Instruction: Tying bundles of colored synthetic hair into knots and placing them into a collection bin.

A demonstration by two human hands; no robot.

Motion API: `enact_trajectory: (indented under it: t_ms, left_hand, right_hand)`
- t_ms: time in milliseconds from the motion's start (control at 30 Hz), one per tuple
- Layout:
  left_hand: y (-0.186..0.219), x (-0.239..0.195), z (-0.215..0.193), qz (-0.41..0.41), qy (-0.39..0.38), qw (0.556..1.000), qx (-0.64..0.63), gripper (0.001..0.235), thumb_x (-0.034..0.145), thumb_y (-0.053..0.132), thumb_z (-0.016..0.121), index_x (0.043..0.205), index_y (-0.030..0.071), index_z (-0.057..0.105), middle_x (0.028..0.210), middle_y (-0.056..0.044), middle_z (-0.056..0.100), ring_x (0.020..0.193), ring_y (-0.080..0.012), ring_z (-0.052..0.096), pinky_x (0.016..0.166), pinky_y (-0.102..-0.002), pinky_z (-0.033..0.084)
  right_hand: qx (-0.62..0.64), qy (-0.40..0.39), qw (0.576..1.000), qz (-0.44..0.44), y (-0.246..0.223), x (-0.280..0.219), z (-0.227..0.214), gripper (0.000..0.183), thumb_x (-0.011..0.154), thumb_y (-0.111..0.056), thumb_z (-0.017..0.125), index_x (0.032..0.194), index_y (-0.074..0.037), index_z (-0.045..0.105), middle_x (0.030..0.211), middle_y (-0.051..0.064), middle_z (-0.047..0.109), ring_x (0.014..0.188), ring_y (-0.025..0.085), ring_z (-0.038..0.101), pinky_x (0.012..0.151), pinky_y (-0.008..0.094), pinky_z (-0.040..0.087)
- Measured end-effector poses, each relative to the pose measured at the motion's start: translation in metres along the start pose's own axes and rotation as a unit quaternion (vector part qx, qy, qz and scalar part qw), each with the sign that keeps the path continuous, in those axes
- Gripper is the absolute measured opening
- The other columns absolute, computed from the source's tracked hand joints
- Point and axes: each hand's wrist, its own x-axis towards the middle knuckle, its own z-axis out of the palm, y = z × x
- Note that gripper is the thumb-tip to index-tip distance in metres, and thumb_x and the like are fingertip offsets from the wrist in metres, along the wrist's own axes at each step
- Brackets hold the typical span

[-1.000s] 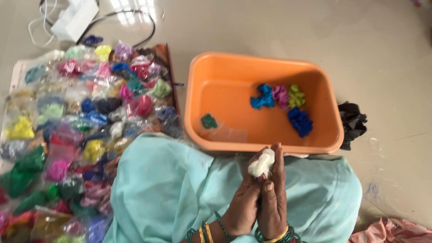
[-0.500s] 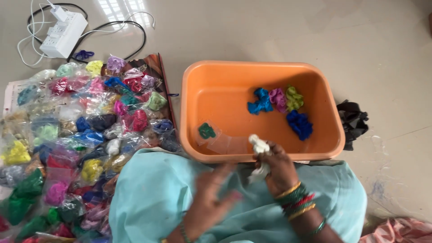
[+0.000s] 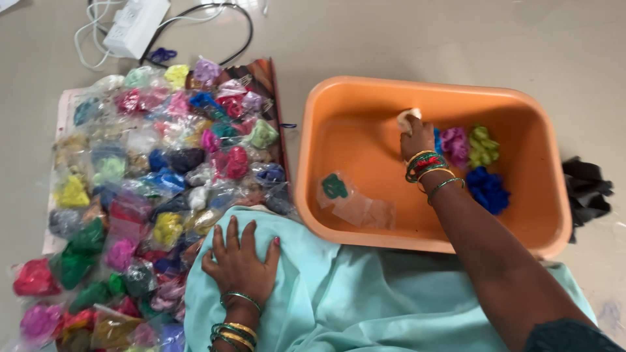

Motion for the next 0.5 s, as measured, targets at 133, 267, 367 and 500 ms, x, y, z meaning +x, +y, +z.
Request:
enact_trajectory:
  t_ms: [133,267,367,500]
  left_hand:
    - [-0.005,-0.002,-0.002,0.009,-0.011,1.0,-0.023,0.059,0.083,0.057,0.064,0.129,0.019,0.065,0.152,-0.011,0.051,0.146,-0.0359,0.034,0.108,-0.063,0.024]
    - [-0.001,0.002,0.0,0.02,0.002,0.999,-0.039,0.057,0.084,0.056,0.064,0.128,0.019,0.066,0.15,-0.012,0.053,0.146,-0.0351,0.035,0.108,-0.062,0.024]
    - [-0.005,0.001,0.001,0.029,-0.015,0.999,-0.026,0.058,0.084,0.056,0.064,0.129,0.019,0.066,0.15,-0.011,0.053,0.146,-0.0341,0.035,0.109,-0.062,0.024]
    - [-0.012,0.0,0.007,0.056,-0.011,0.998,-0.04,0.057,0.088,0.056,0.064,0.13,0.017,0.067,0.153,-0.012,0.053,0.147,-0.0353,0.037,0.11,-0.061,0.025]
  right_hand:
    - [-0.228,-0.023,0.973,-0.025,0.014,-0.002,0.022,0.071,0.094,-0.034,0.06,0.158,-0.015,0.037,0.16,0.02,0.026,0.144,0.041,0.033,0.111,0.064,0.024]
    - [-0.302,-0.098,0.948,0.023,0.026,0.002,0.012,0.086,0.091,-0.053,0.058,0.163,-0.024,0.02,0.17,0.011,-0.003,0.149,0.033,0.011,0.109,0.077,-0.004]
    - [-0.274,-0.037,0.959,0.053,0.011,-0.033,-0.006,0.069,0.093,-0.039,0.061,0.156,-0.02,0.042,0.174,0.016,0.006,0.154,0.036,0.019,0.117,0.078,0.002]
    - [-0.278,0.008,0.957,-0.083,-0.061,-0.169,-0.052,0.066,0.085,-0.04,0.068,0.147,-0.026,0.05,0.174,0.012,0.008,0.159,0.032,0.01,0.114,0.081,0.002]
